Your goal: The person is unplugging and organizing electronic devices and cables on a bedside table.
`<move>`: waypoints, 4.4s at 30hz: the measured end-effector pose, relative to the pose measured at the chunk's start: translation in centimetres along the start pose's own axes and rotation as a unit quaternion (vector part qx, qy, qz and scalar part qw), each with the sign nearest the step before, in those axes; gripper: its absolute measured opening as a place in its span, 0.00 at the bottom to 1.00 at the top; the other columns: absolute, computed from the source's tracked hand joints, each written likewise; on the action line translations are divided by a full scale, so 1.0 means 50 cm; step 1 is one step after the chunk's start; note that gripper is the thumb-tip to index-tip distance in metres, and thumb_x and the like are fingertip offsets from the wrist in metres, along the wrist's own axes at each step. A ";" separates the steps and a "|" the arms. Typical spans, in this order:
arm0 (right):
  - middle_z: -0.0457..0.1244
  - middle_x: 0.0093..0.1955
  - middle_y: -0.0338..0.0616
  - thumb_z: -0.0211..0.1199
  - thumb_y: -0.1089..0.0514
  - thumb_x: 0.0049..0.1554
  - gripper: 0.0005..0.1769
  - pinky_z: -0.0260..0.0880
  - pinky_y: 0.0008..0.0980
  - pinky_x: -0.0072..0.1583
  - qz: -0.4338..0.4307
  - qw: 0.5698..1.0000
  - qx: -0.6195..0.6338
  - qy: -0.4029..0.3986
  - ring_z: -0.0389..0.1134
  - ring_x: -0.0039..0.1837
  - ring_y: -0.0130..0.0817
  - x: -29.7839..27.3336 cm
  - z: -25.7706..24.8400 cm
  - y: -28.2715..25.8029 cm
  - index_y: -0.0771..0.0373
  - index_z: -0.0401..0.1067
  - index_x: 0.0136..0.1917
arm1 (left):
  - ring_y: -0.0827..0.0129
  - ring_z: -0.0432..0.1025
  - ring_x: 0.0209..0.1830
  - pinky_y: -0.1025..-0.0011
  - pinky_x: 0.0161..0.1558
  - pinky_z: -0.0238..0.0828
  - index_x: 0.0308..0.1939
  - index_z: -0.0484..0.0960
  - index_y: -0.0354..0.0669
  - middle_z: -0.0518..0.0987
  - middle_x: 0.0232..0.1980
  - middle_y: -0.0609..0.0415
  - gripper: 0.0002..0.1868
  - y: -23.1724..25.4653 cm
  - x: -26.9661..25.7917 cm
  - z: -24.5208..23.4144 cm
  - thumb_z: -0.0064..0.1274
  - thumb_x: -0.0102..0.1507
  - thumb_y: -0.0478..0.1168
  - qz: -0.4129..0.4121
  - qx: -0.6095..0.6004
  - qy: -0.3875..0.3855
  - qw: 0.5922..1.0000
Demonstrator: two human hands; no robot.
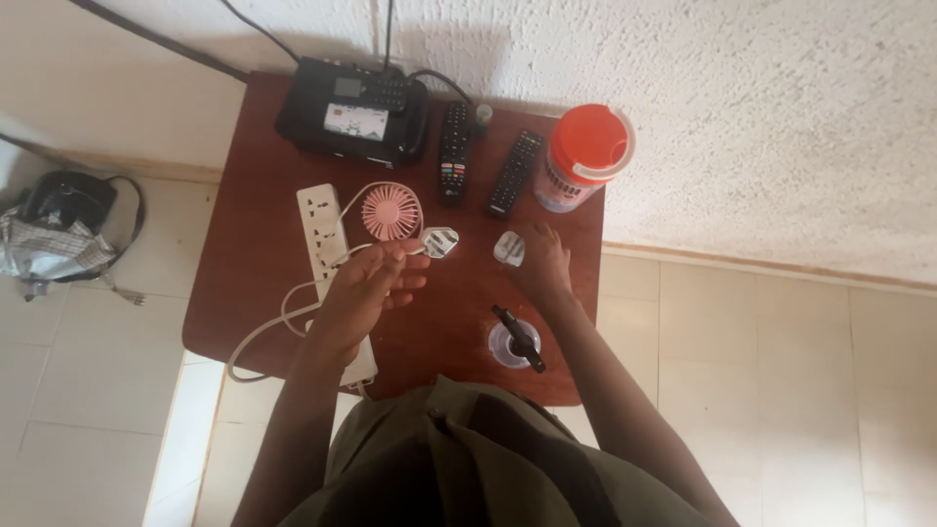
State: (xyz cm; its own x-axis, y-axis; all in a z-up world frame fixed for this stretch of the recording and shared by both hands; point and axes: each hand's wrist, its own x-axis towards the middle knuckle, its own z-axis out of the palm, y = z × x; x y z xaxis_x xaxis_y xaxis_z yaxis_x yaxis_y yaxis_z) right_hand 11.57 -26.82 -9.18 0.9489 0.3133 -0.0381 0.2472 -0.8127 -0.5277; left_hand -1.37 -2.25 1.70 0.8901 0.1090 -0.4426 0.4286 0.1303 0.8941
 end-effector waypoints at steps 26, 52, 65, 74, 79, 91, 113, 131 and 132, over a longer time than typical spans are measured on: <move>0.67 0.54 0.52 0.71 0.69 0.44 0.20 0.68 0.47 0.59 -0.083 0.985 0.049 0.141 0.67 0.59 0.53 -0.084 -0.066 0.054 0.63 0.77 0.51 | 0.71 0.78 0.51 0.71 0.50 0.75 0.64 0.77 0.47 0.84 0.54 0.56 0.25 -0.043 -0.013 -0.050 0.45 0.69 0.55 0.012 -0.017 0.053 0.998; 0.72 0.52 0.43 0.64 0.63 0.60 0.12 0.75 0.31 0.49 -0.025 0.978 0.192 0.077 0.74 0.50 0.29 -0.081 -0.227 -0.172 0.59 0.79 0.57 | 0.66 0.80 0.45 0.70 0.45 0.79 0.59 0.77 0.35 0.83 0.49 0.49 0.19 -0.062 -0.210 -0.337 0.43 0.73 0.47 0.187 -0.093 0.409 0.888; 0.74 0.46 0.40 0.65 0.66 0.54 0.11 0.73 0.29 0.46 -0.031 0.967 0.228 -0.106 0.74 0.46 0.29 -0.107 -0.021 -0.349 0.60 0.81 0.51 | 0.69 0.78 0.52 0.70 0.52 0.76 0.58 0.80 0.42 0.84 0.52 0.54 0.17 -0.132 -0.068 -0.371 0.51 0.66 0.41 0.034 0.074 0.062 0.995; 0.62 0.66 0.46 0.77 0.63 0.40 0.45 0.71 0.40 0.62 -0.058 0.943 0.193 -0.265 0.66 0.64 0.41 -0.173 0.076 -0.453 0.52 0.65 0.70 | 0.68 0.80 0.51 0.70 0.51 0.80 0.55 0.74 0.38 0.83 0.50 0.51 0.20 -0.152 -0.023 -0.371 0.58 0.59 0.28 0.125 0.147 -0.039 0.980; 0.59 0.67 0.45 0.75 0.65 0.39 0.47 0.69 0.41 0.64 -0.011 0.952 0.191 -0.240 0.66 0.64 0.44 -0.192 0.114 -0.475 0.50 0.63 0.71 | 0.65 0.84 0.53 0.68 0.54 0.82 0.52 0.77 0.38 0.87 0.52 0.48 0.15 -0.145 -0.012 -0.378 0.54 0.61 0.28 0.135 0.248 -0.046 0.958; 0.65 0.55 0.47 0.74 0.62 0.46 0.25 0.71 0.42 0.58 -0.019 0.974 0.218 -0.055 0.68 0.57 0.45 -0.209 0.206 -0.471 0.56 0.77 0.58 | 0.54 0.55 0.80 0.53 0.77 0.46 0.69 0.71 0.48 0.69 0.74 0.48 0.42 -0.179 0.038 -0.375 0.69 0.51 0.38 0.319 0.408 -0.222 0.826; 0.67 0.50 0.42 0.71 0.49 0.55 0.18 0.73 0.40 0.54 -0.151 0.988 0.036 -0.023 0.71 0.54 0.41 -0.202 0.235 -0.445 0.58 0.75 0.54 | 0.64 0.63 0.76 0.55 0.78 0.47 0.58 0.83 0.52 0.76 0.69 0.56 0.22 -0.228 0.058 -0.331 0.60 0.58 0.39 0.317 0.451 -0.101 0.828; 0.68 0.52 0.52 0.73 0.47 0.47 0.31 0.73 0.44 0.54 -0.163 0.969 0.183 -0.030 0.72 0.53 0.48 -0.163 -0.130 -0.543 0.64 0.71 0.59 | 0.46 0.76 0.54 0.54 0.53 0.74 0.58 0.74 0.28 0.78 0.55 0.34 0.24 0.033 -0.055 -0.240 0.60 0.63 0.39 0.433 0.303 0.093 0.844; 0.68 0.56 0.54 0.70 0.51 0.45 0.36 0.73 0.45 0.56 -0.169 0.965 0.200 -0.013 0.71 0.56 0.50 -0.155 -0.127 -0.535 0.66 0.68 0.65 | 0.42 0.73 0.55 0.53 0.53 0.72 0.58 0.72 0.25 0.76 0.56 0.29 0.27 0.072 -0.063 -0.218 0.62 0.62 0.40 0.528 0.300 0.062 0.792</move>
State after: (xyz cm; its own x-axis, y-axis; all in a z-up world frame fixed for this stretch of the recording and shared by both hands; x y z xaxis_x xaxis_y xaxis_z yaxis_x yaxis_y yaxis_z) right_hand -1.14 -10.63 10.60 0.8210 0.5438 0.1739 0.4401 -0.4089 -0.7994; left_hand -4.34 8.63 5.58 0.7959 -0.0543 0.6029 -0.5144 -0.5858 0.6263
